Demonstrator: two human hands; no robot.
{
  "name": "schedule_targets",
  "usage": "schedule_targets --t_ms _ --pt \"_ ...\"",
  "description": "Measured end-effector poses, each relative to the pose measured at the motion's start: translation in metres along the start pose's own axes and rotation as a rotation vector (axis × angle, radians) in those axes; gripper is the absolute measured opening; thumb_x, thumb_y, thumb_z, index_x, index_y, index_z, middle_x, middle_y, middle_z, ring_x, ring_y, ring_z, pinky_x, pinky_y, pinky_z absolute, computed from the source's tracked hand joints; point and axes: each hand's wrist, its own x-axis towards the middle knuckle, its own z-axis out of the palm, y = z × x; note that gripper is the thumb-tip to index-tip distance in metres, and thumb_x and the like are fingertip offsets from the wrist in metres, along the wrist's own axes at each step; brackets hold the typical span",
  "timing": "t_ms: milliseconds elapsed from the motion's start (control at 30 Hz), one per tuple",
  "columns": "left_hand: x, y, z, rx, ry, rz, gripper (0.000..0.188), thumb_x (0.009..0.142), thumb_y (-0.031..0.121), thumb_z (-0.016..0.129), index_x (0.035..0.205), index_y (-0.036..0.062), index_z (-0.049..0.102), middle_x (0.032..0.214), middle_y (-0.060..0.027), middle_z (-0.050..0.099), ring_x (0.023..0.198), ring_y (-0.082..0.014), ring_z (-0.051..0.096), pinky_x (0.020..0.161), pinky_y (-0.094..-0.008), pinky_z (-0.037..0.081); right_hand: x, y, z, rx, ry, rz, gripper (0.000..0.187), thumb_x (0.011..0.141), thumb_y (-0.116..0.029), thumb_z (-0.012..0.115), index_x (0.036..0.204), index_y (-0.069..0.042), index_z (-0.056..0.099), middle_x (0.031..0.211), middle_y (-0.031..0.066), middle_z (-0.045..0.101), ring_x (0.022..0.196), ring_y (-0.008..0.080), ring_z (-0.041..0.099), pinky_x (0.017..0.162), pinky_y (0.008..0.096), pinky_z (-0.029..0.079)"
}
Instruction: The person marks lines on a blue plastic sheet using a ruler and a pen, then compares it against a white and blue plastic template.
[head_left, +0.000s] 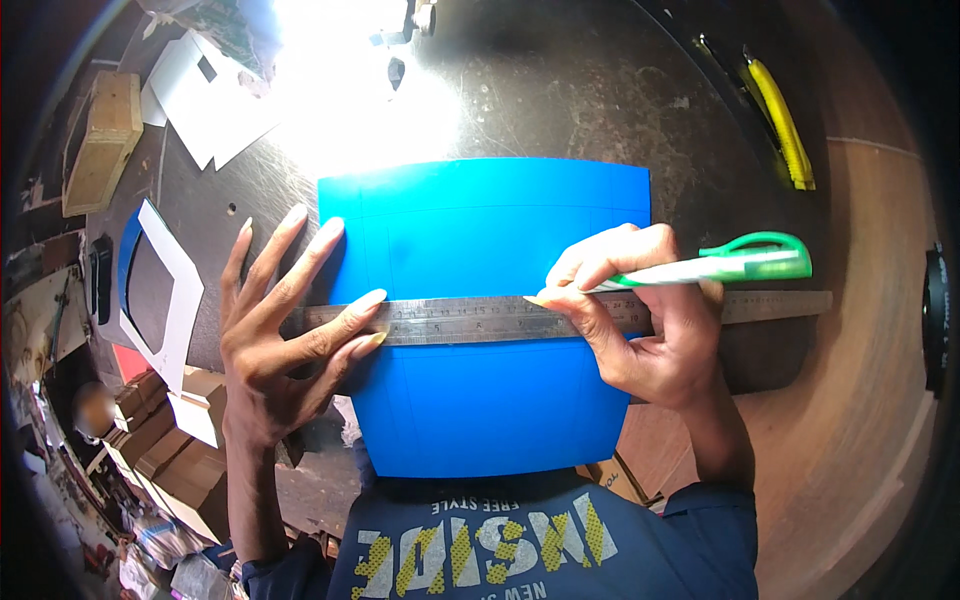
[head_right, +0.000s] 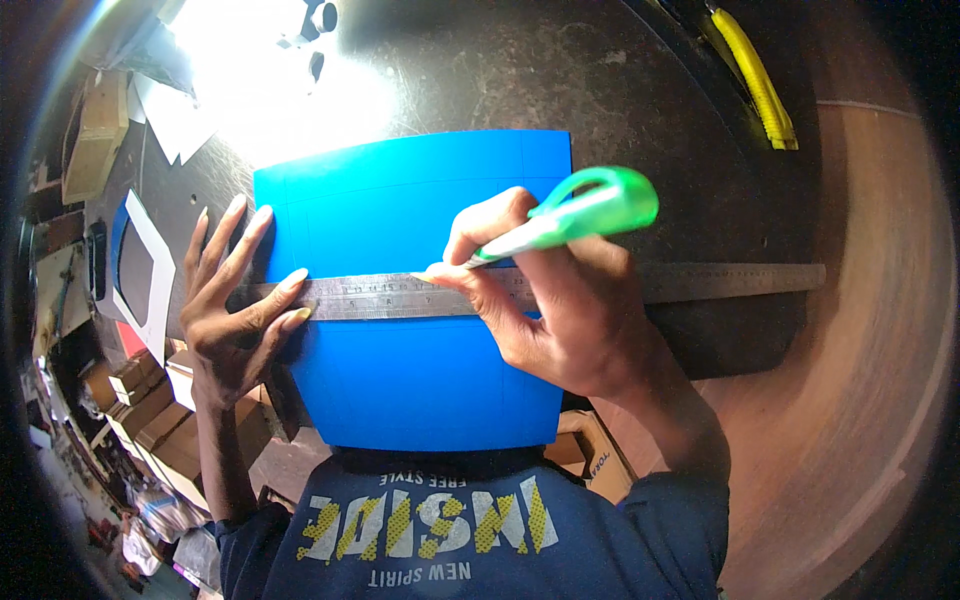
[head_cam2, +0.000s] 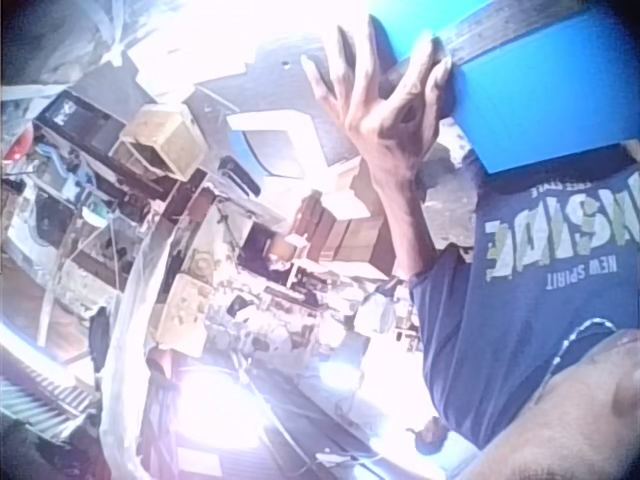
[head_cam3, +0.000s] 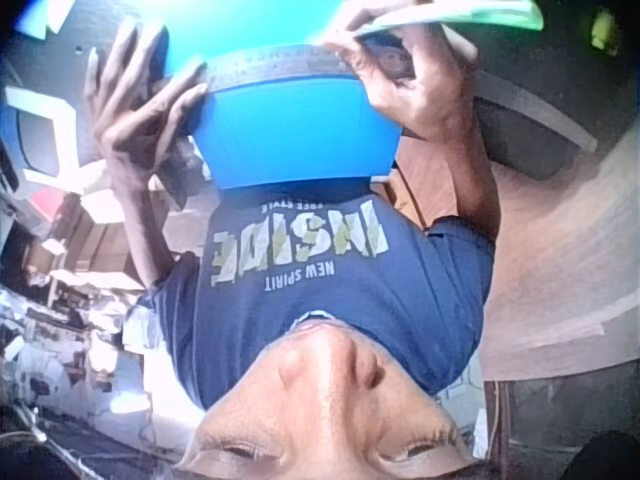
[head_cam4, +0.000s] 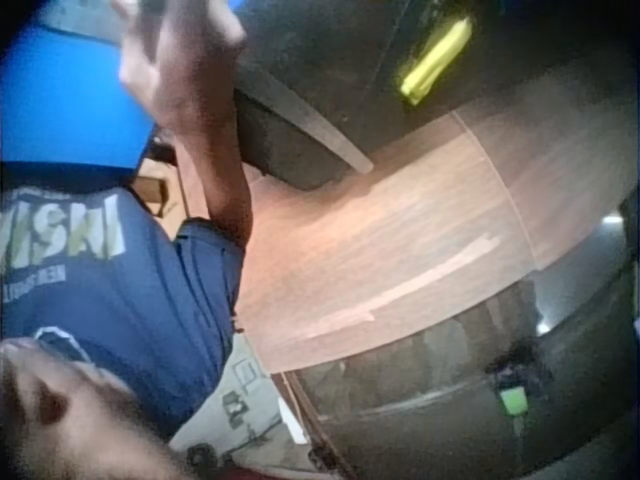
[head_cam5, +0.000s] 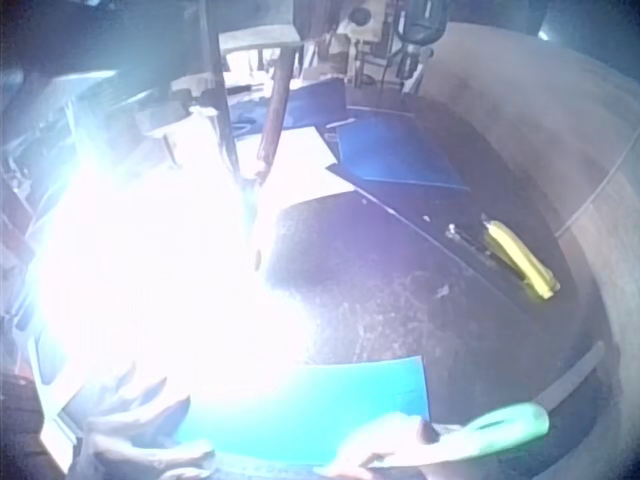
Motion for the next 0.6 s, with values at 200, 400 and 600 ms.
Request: schedule_targets --t_ms 200,400,600 --pt "0.003 -0.002 0.001 0.000 -0.020 0.005 0.028 0.082 0.039 0.084 0.110 0.0359 0.081 0.148 -0.0078 0.060 0.146 -0.0325 0.045 0.126 -0.0600 0.021 0.001 0.002 -0.001 -0.014 -0.015 0.002 0.025 0.087 0.009 0.076 0.102 -0.001 0.059 0.094 0.0120 0.068 0.087 0.0206 0.072 0.075 0.0316 0.058" --pt "-0.004 -0.003 -0.017 -0.142 -0.112 0.067 0.052 0.069 0.060 0.084 0.114 0.0346 0.079 0.152 -0.0090 0.056 0.152 -0.0367 0.034 0.127 -0.0633 0.014 -0.010 -0.013 -0.051 0.631 0.325 0.075 0.017 0.108 -0.019 0.053 0.105 -0.003 0.053 0.106 0.0177 0.064 0.096 0.0272 0.067 0.084 0.0407 0.056" --pt "0.001 -0.004 -0.021 -0.044 -0.153 0.035 0.126 0.062 0.081 0.078 0.161 0.0169 0.034 0.155 -0.0071 0.052 0.154 -0.0323 0.032 0.128 -0.0634 0.006 -0.040 -0.024 -0.099 -0.622 -0.113 0.217 0.040 0.079 -0.014 0.086 0.113 -0.003 0.068 0.108 0.0115 0.065 0.095 0.0267 0.063 0.086 0.0381 0.050"
